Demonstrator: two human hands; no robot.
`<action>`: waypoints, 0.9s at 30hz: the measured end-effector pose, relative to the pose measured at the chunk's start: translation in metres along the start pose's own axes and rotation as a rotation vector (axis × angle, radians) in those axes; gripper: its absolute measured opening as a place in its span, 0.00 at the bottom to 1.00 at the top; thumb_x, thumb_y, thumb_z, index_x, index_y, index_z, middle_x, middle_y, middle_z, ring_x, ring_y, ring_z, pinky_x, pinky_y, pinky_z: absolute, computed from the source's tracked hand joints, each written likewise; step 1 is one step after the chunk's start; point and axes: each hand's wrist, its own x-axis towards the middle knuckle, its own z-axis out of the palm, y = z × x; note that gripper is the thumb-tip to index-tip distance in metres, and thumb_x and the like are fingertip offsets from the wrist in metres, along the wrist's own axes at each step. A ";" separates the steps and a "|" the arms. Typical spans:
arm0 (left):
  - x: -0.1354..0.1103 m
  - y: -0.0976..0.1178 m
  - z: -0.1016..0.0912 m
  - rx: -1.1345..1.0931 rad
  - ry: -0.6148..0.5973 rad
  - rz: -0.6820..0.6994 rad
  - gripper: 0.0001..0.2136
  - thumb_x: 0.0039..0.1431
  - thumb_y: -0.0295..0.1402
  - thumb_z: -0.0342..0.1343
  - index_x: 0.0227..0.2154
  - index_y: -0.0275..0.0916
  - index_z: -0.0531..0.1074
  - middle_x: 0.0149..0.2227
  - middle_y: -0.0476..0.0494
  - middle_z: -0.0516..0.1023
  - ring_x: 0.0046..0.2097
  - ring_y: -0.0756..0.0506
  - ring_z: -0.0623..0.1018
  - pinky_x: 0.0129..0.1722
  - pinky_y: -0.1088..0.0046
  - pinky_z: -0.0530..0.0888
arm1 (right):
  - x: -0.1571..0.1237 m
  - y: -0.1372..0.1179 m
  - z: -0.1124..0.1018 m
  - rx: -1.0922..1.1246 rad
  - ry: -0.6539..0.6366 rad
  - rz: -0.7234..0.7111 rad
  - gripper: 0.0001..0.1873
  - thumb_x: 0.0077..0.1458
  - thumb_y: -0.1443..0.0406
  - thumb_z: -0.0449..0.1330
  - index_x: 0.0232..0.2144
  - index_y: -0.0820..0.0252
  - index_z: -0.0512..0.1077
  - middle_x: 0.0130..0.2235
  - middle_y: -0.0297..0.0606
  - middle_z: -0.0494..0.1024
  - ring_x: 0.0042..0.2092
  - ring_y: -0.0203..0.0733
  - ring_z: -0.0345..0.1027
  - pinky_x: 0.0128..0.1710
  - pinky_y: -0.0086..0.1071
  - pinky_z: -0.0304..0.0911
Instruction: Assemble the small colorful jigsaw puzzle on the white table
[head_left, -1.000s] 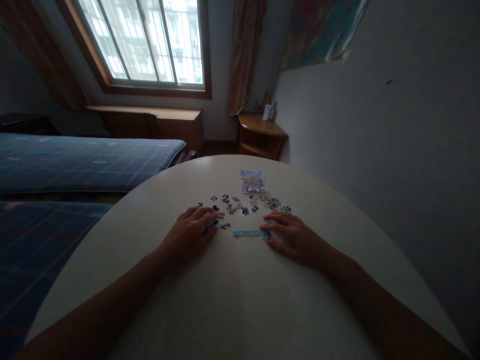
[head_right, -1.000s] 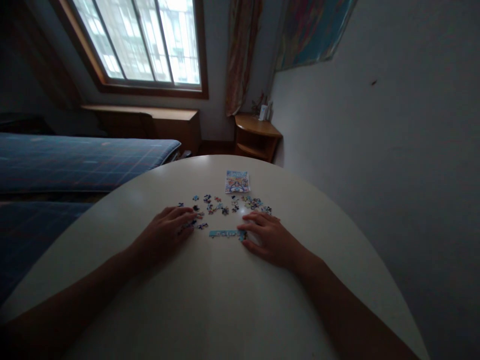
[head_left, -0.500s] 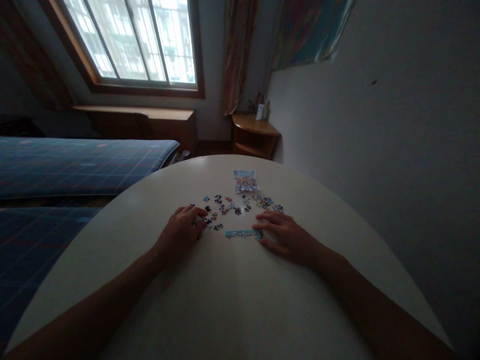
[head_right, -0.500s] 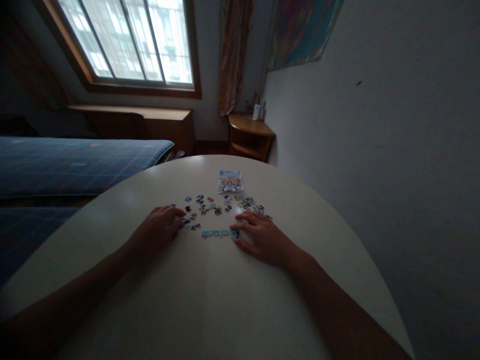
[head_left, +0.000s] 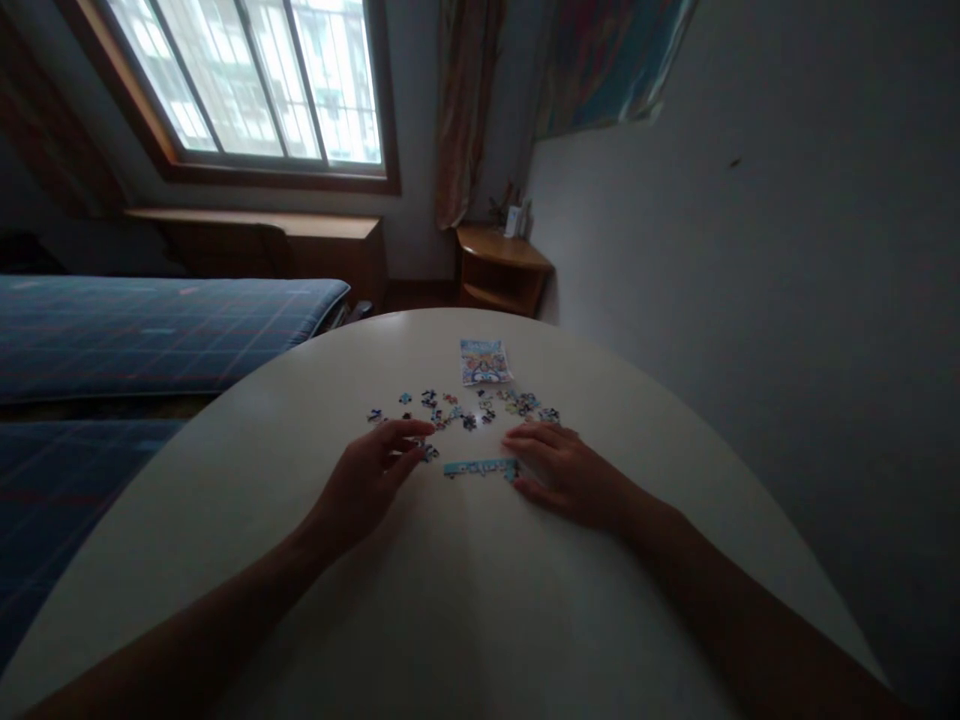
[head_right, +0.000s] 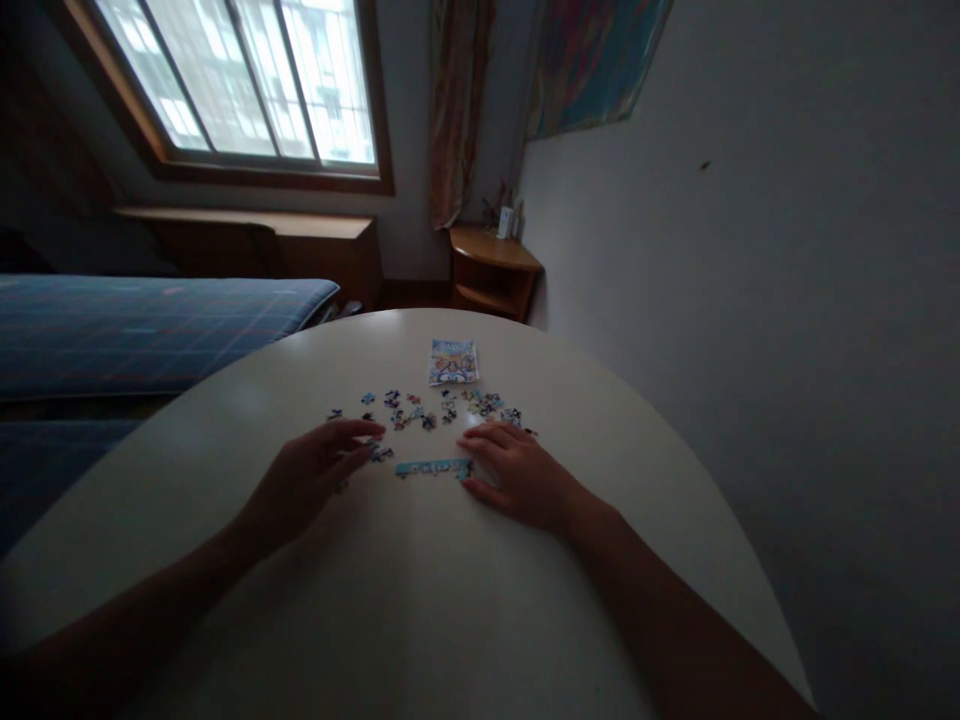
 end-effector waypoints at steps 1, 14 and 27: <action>-0.002 0.001 0.003 -0.052 -0.002 0.009 0.13 0.55 0.37 0.58 0.41 0.38 0.75 0.40 0.41 0.82 0.40 0.44 0.81 0.40 0.65 0.80 | 0.000 -0.001 0.000 -0.002 0.015 0.002 0.22 0.60 0.59 0.60 0.56 0.58 0.69 0.56 0.48 0.74 0.58 0.50 0.66 0.58 0.48 0.62; -0.026 0.015 0.027 -0.406 -0.168 -0.126 0.12 0.51 0.35 0.66 0.36 0.37 0.72 0.35 0.46 0.79 0.36 0.46 0.82 0.38 0.69 0.81 | 0.014 -0.088 0.003 0.349 0.176 0.208 0.12 0.58 0.65 0.63 0.45 0.53 0.74 0.38 0.36 0.81 0.37 0.40 0.74 0.44 0.38 0.67; -0.024 0.011 0.026 -0.377 -0.174 -0.091 0.11 0.54 0.35 0.62 0.39 0.38 0.70 0.40 0.42 0.81 0.37 0.44 0.83 0.39 0.67 0.81 | 0.019 -0.082 0.006 0.558 0.233 0.306 0.07 0.59 0.65 0.62 0.41 0.55 0.77 0.36 0.35 0.82 0.37 0.38 0.75 0.40 0.34 0.70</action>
